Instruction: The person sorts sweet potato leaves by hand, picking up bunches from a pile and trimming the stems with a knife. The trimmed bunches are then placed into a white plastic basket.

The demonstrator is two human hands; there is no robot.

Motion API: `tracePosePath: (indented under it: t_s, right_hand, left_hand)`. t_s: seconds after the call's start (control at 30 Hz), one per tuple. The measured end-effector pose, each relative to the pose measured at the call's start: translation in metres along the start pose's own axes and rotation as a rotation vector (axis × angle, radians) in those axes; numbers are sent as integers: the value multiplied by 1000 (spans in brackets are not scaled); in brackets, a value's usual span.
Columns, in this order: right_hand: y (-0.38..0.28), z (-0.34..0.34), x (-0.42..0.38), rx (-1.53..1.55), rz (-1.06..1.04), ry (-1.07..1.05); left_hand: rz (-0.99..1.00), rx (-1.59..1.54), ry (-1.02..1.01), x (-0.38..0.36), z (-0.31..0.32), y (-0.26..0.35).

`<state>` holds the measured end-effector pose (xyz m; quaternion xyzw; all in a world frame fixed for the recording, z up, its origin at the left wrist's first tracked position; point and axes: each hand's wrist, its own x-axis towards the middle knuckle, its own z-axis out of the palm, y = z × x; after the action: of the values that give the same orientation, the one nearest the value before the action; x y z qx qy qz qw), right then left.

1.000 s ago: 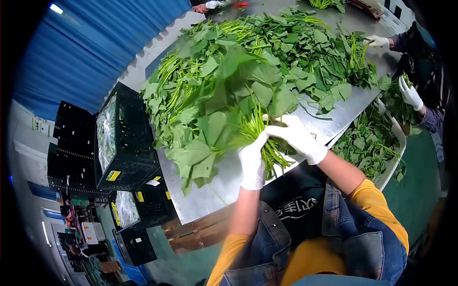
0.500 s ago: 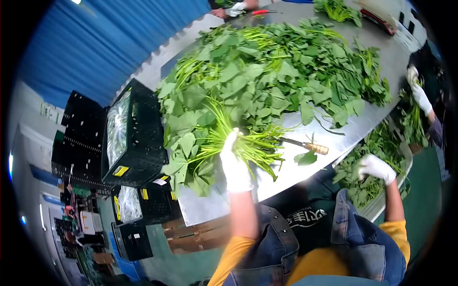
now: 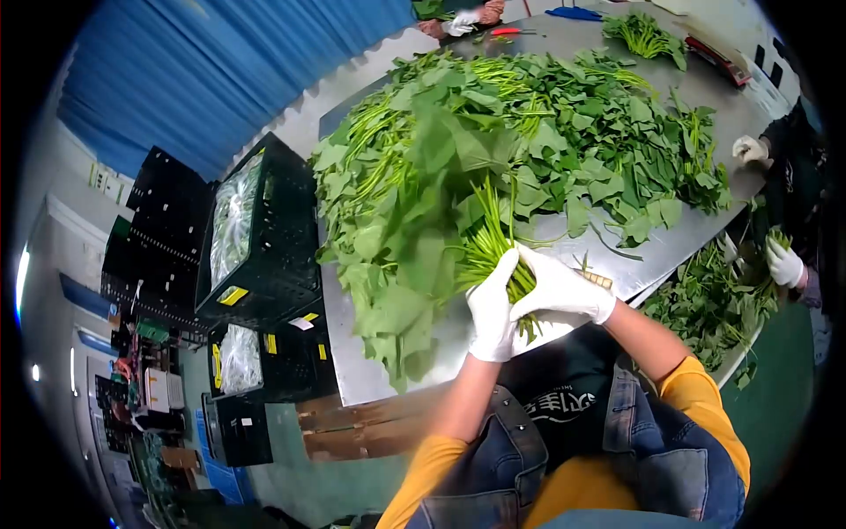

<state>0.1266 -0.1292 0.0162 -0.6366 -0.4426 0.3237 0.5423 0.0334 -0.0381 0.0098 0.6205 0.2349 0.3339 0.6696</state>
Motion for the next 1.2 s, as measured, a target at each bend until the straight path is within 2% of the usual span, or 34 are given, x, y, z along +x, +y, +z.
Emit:
tracePosePath:
  t_s: [0.03, 0.1, 0.17, 0.2, 0.27, 0.3, 0.33, 0.4, 0.47, 0.53, 0.57, 0.6, 0.67, 0.7, 0.73, 0.8, 0.83, 0.87, 0.93, 0.97, 1.0, 1.07, 1.13, 1.2]
  right_hand:
    - [4, -1, 7, 0, 8, -97]
    - [1, 0, 14, -1, 40, -153]
    - [-9, -1, 16, -46, 56, -216]
    - [-8, 0, 18, -53, 55, -224]
    - [1, 3, 22, -96, -16, -227]
    - [12, 8, 19, 49, -62, -160]
    - [19, 9, 17, 41, -61, -167]
    - [-2, 13, 13, -199, -91, -92]
    - [10, 16, 15, -233, -115, -83]
    - [11, 20, 17, -282, -83, -83]
    - [20, 22, 16, -177, -119, -46]
    - [21, 23, 16, -177, -123, -55]
    - [21, 26, 20, -358, -117, 64]
    - [14, 24, 22, -307, -89, 28]
    - [13, 25, 22, -303, -98, 13]
    - [10, 27, 22, -116, 29, -93]
    - [5, 25, 22, -319, 47, -77]
    - [9, 27, 24, -319, 39, -92]
    - [23, 33, 23, -313, -46, 26]
    - [23, 36, 21, -207, -57, 52]
    - [27, 37, 22, -252, -75, 80]
    - [18, 40, 20, -221, -128, 132]
    - [16, 41, 24, -185, -20, 104]
    - [28, 42, 27, -130, -74, 110]
  left_hand:
    - [47, 82, -18, 0, -7, -2]
    - [88, 164, -21, -2, -17, 4]
    - [-45, 26, 30, -1, -20, 6]
    - [-42, 19, 39, -1, -22, 5]
    - [-160, -225, 27, 2, -24, -4]
    - [-164, -244, 17, 6, -25, -11]
    - [-161, -252, 23, 6, -25, -16]
    - [-242, -300, 98, 6, -21, -12]
    - [-223, -266, 80, 10, -27, -30]
    - [-100, -234, 46, 11, -30, -38]
    - [-324, -388, 143, 8, -21, -7]
    - [-319, -388, 151, 9, -21, 0]
    - [-453, -582, 120, 12, -25, 7]
    - [-167, -487, 154, 6, -21, 0]
    - [3, -259, 89, 6, -27, -19]
    - [-501, -623, 187, 18, -29, 0]
    - [-451, -720, 138, 23, -34, -27]
    - [-478, -714, 164, 19, -31, -14]
    - [-495, -766, 125, 18, -32, -16]
    - [-412, -677, 8, 19, -33, -25]
    - [-489, -743, -7, 17, -34, -15]
    - [-360, -687, 71, 14, -29, -14]
    - [-428, -774, 127, 26, -27, -27]
    - [-357, -791, 107, 27, -26, -27]
